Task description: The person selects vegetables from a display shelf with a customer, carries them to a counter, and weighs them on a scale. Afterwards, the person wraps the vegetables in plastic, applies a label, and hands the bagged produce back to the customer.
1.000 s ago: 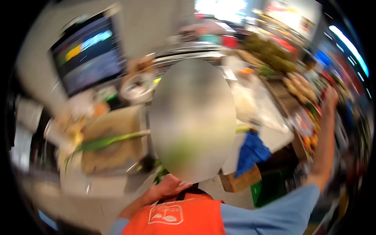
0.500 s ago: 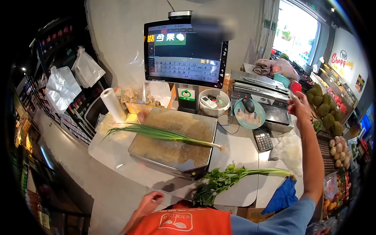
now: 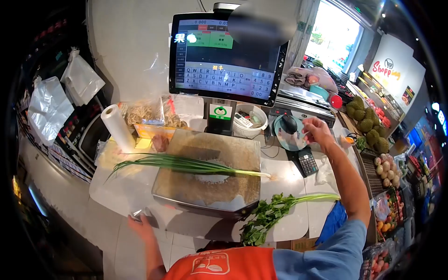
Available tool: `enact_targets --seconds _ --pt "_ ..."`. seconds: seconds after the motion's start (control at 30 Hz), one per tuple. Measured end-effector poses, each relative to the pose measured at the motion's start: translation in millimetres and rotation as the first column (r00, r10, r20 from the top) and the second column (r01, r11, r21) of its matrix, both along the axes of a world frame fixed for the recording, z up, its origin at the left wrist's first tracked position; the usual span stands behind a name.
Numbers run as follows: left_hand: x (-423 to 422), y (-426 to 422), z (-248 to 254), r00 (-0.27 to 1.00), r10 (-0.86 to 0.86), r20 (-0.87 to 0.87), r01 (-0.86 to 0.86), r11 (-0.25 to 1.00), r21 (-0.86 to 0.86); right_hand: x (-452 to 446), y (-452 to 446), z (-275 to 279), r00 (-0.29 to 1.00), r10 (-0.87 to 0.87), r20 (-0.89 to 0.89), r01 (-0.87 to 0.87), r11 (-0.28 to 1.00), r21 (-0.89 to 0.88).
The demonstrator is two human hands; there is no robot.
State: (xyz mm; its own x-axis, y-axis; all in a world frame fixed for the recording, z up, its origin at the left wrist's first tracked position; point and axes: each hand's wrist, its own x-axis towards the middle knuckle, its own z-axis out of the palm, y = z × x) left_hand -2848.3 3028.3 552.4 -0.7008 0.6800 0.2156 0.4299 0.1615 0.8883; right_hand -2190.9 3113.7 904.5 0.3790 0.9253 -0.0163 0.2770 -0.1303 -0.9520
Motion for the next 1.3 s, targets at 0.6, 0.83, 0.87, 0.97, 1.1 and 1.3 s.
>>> enact_targets --seconds 0.6,0.83,0.87,0.97,1.1,1.3 --pt "64.3 14.9 -32.3 0.994 0.102 0.025 -0.104 0.989 0.101 119.1 -1.7 -134.2 0.67 -0.263 0.694 0.112 0.96 0.255" --pt "45.9 15.2 -55.4 0.967 0.097 -0.234 -0.075 0.992 0.103 122.1 67.7 -152.7 0.532 -0.174 0.829 -0.113 0.955 0.273" --pt "40.6 13.2 -58.7 0.952 0.112 -0.285 -0.095 0.993 0.073 120.0 81.9 -154.1 0.499 -0.187 0.846 -0.151 0.943 0.298" --pt "59.9 14.7 -41.7 0.944 0.196 -0.264 -0.179 0.98 0.086 127.2 111.8 -168.9 0.492 -0.176 0.853 -0.203 0.929 0.309" --pt "64.4 9.7 -30.7 0.953 0.238 -0.186 -0.244 0.97 -0.007 124.7 122.6 -176.0 0.472 -0.159 0.867 -0.173 0.948 0.268" --pt "75.5 9.3 -7.9 0.965 0.216 -0.152 -0.221 0.975 -0.022 123.3 129.3 -180.6 0.445 -0.148 0.883 -0.2 0.945 0.259"
